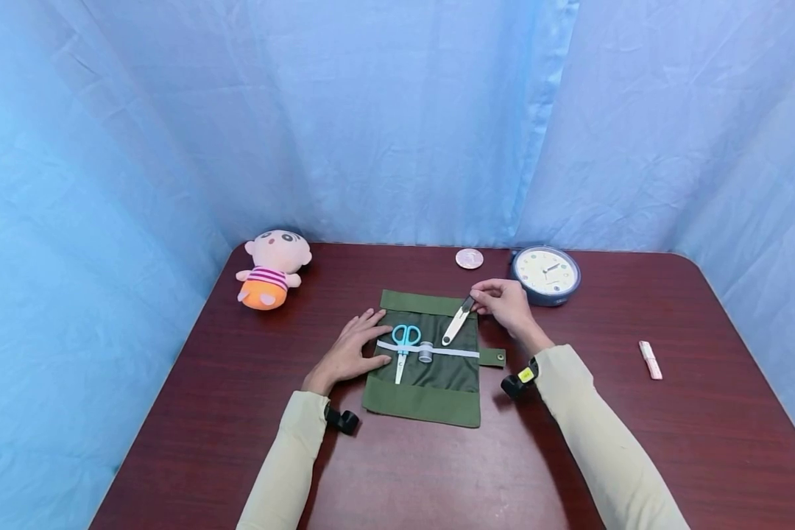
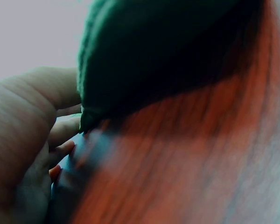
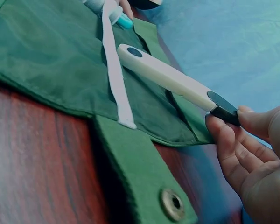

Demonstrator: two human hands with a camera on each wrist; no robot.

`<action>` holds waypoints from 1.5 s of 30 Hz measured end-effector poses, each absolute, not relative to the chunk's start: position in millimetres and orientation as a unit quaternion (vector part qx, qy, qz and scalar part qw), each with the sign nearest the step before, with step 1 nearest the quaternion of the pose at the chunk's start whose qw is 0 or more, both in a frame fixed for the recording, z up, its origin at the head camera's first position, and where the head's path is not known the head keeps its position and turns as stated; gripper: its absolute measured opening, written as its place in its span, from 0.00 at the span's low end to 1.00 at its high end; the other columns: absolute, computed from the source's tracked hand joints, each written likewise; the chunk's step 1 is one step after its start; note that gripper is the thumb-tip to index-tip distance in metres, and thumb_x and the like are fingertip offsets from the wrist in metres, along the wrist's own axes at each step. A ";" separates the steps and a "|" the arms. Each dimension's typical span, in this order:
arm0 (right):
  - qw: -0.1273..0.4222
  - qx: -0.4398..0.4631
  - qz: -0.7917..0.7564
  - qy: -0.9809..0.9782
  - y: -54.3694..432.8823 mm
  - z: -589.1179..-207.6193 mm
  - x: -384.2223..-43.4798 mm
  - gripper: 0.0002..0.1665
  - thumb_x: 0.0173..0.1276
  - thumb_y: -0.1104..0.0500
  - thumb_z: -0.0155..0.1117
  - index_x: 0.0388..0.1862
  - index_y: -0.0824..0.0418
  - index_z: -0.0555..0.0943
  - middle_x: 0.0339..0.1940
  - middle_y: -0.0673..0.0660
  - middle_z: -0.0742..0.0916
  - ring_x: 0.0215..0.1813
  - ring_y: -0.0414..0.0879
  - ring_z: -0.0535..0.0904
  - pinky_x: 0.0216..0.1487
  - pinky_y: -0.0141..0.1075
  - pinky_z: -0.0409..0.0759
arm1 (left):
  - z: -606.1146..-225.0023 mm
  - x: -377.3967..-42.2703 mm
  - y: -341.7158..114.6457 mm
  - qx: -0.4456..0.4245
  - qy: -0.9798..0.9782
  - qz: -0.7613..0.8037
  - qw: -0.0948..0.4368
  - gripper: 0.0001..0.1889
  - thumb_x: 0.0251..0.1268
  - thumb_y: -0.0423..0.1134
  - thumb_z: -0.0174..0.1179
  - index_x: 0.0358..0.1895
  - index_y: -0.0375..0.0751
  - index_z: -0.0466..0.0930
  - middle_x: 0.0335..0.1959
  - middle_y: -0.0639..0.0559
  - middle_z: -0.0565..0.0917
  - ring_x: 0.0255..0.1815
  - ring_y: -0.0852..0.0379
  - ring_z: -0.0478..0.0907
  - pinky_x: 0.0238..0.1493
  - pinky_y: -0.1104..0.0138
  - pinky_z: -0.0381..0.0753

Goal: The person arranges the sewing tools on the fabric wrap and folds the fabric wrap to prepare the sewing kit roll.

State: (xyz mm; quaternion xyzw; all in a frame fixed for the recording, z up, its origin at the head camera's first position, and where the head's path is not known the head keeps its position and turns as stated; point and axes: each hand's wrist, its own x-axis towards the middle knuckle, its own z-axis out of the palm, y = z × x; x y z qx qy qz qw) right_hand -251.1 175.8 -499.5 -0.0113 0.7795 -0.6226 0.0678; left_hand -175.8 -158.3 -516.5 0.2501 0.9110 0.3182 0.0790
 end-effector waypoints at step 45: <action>0.140 -0.133 -0.453 0.871 141.8 -496.7 -242.0 0.10 0.70 0.62 0.66 0.45 0.65 0.88 0.32 0.60 0.91 0.28 0.39 0.85 0.33 0.32 0.85 | -518.0 -176.0 -157.8 0.248 0.913 0.315 0.076 0.30 0.64 0.46 0.66 0.69 0.42 0.75 0.80 0.44 0.61 0.84 0.42 0.48 0.82 0.43 0.47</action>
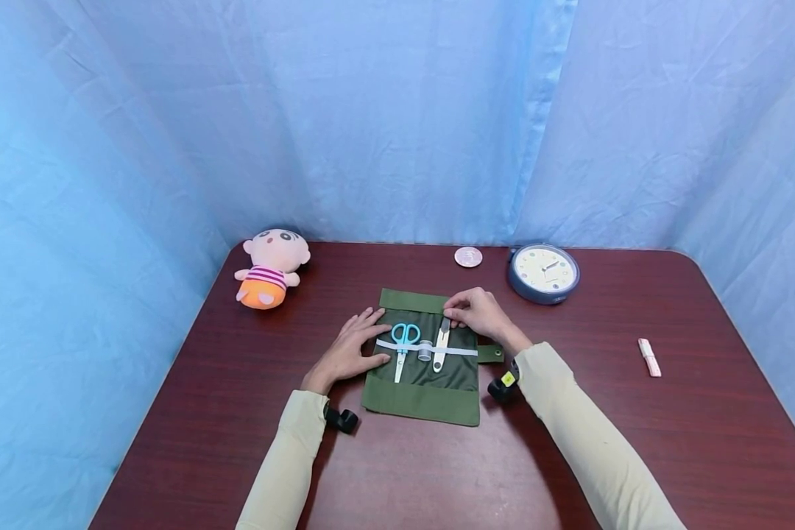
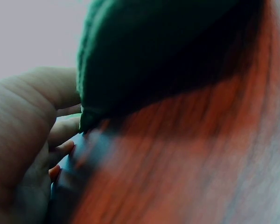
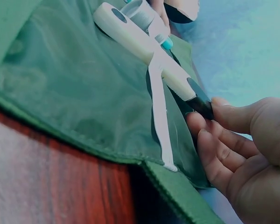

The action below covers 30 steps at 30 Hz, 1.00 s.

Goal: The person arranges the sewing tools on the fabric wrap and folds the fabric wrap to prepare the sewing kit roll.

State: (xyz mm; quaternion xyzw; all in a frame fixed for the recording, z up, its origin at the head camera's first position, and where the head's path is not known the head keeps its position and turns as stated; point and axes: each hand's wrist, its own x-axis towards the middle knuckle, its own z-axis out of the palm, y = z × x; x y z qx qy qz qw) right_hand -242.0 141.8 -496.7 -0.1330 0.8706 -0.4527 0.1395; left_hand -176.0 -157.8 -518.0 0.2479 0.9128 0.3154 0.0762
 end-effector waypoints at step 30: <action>0.126 -0.227 -0.362 0.895 139.9 -498.3 -235.1 0.05 0.67 0.59 0.69 0.38 0.57 0.91 0.37 0.54 0.92 0.36 0.39 0.82 0.42 0.34 0.79 | -518.3 -176.2 -158.3 0.248 0.913 0.316 0.076 0.30 0.64 0.46 0.67 0.69 0.41 0.75 0.80 0.44 0.61 0.84 0.42 0.48 0.82 0.44 0.46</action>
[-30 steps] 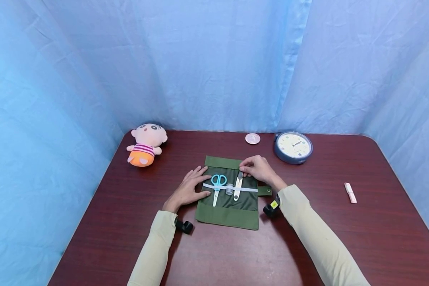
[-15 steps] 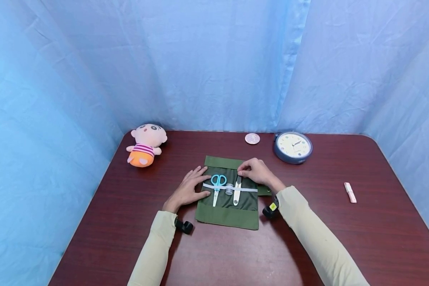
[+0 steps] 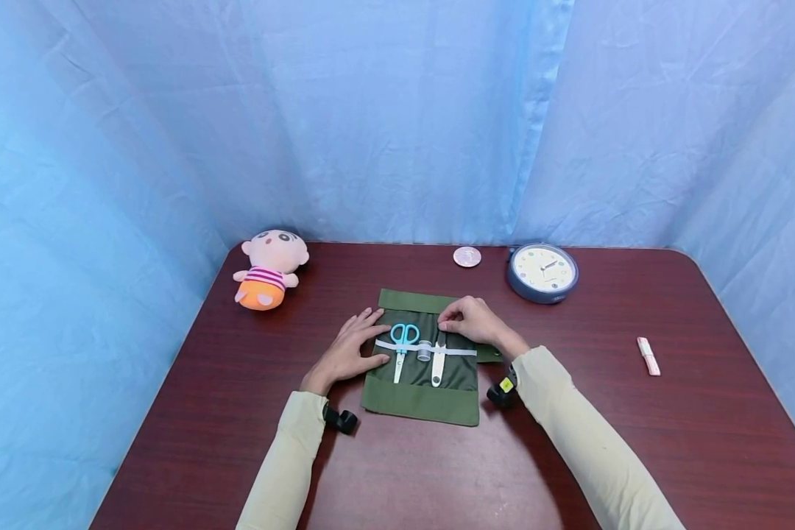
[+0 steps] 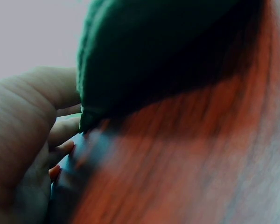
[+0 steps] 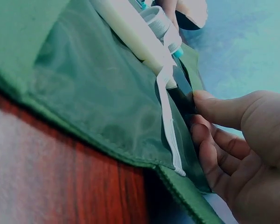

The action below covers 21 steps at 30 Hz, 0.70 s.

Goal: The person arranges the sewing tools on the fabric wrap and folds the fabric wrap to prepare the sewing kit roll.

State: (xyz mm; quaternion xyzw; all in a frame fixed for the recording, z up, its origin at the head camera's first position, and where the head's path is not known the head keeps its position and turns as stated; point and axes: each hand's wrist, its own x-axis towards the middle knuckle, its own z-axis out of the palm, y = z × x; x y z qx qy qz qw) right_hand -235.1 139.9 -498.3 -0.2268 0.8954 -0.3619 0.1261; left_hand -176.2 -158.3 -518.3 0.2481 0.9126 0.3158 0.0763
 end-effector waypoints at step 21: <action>0.101 -0.150 -0.432 0.884 177.3 -467.1 -229.5 0.15 0.71 0.57 0.66 0.50 0.65 0.87 0.44 0.62 0.91 0.38 0.42 0.85 0.42 0.33 0.83 | -518.8 -176.3 -157.9 0.251 0.912 0.317 0.071 0.30 0.64 0.45 0.67 0.68 0.41 0.75 0.80 0.43 0.61 0.84 0.41 0.49 0.82 0.43 0.47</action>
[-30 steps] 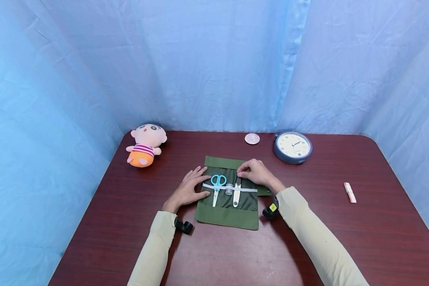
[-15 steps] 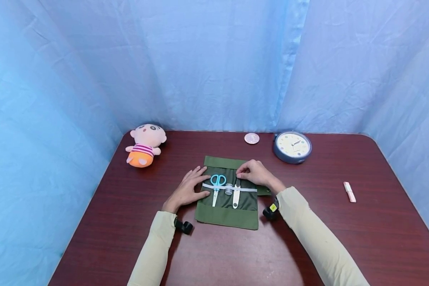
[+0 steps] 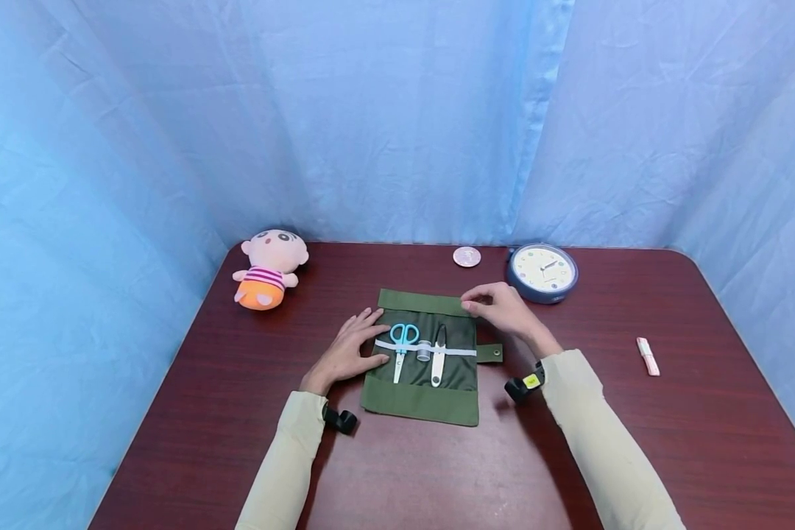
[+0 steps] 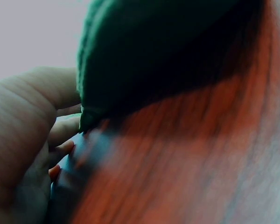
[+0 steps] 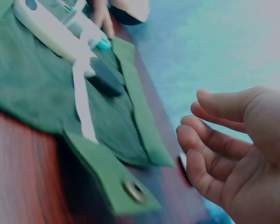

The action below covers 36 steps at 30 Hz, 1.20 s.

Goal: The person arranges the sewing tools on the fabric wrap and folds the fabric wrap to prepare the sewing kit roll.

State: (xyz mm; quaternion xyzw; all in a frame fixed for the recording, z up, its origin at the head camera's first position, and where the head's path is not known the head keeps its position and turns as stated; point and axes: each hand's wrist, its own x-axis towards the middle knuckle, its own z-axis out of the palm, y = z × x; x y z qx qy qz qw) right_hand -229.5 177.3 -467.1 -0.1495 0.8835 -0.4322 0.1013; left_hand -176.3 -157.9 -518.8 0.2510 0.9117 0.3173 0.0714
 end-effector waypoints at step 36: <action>0.006 -0.009 -0.464 0.886 330.8 -463.3 -171.2 0.26 0.73 0.50 0.64 0.57 0.71 0.80 0.33 0.28 0.84 0.35 0.36 0.82 0.35 0.26 0.81 | -519.1 -175.7 -157.6 0.249 0.913 0.315 0.071 0.30 0.64 0.46 0.67 0.69 0.42 0.75 0.80 0.44 0.61 0.84 0.42 0.49 0.82 0.43 0.47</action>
